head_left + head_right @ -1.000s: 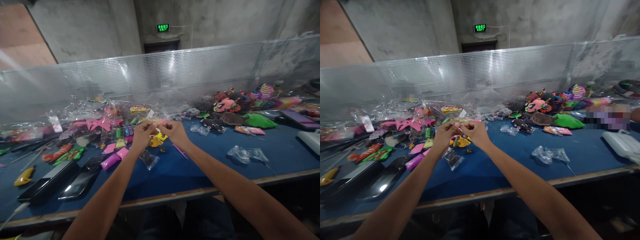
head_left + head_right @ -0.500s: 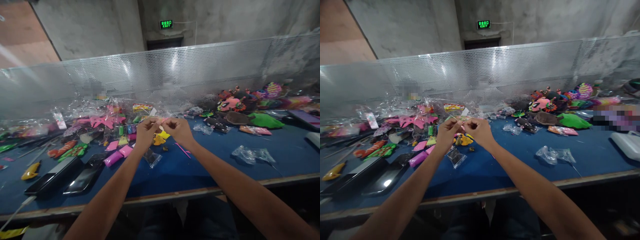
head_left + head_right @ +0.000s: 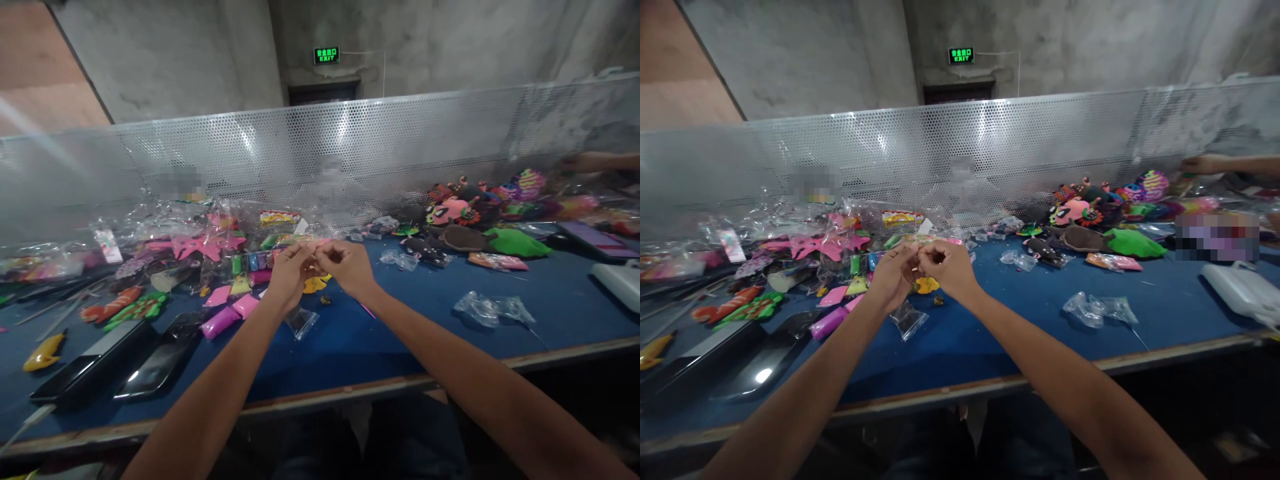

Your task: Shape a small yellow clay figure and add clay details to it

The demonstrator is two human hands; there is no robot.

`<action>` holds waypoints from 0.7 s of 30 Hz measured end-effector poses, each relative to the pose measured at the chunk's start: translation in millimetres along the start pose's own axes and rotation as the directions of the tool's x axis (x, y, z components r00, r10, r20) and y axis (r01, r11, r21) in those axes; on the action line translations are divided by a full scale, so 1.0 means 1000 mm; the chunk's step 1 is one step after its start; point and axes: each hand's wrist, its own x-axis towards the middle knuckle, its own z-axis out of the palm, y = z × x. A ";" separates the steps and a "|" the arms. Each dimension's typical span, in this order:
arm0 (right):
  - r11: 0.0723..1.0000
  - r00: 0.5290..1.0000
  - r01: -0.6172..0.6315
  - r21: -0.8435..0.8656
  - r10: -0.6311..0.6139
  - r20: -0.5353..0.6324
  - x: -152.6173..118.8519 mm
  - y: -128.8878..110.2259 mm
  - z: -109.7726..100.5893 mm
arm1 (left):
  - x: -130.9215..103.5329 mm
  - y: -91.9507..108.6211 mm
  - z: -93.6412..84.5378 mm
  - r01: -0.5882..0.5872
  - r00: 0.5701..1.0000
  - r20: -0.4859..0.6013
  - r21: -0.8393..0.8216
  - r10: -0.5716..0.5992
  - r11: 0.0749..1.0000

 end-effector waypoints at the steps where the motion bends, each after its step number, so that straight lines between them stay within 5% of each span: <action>1: 1.000 1.000 -0.016 0.003 0.016 0.011 0.001 0.001 0.000 | 0.001 0.001 -0.002 -0.048 0.999 0.001 0.059 0.048 0.997; 5: 0.994 0.994 -0.105 0.029 0.104 0.029 0.005 0.006 0.002 | 0.002 0.000 -0.012 -0.285 0.948 -0.002 0.441 0.319 0.851; 8: 0.990 0.992 -0.129 0.053 0.129 0.005 0.005 0.006 0.003 | 0.001 -0.002 -0.008 -0.298 0.921 -0.067 0.513 0.383 0.805; 12: 0.997 0.994 -0.071 0.021 0.072 -0.080 0.003 0.003 0.004 | -0.001 -0.005 0.007 -0.125 0.979 -0.140 0.160 0.148 0.979; 16: 0.998 0.992 -0.054 0.013 0.055 -0.113 0.001 0.004 0.002 | -0.002 -0.005 0.008 0.051 0.995 -0.080 -0.170 -0.065 0.984; 21: 0.993 0.998 0.052 -0.105 -0.054 -0.024 0.001 0.001 -0.005 | -0.001 0.001 -0.005 0.198 0.979 0.097 -0.205 -0.181 0.958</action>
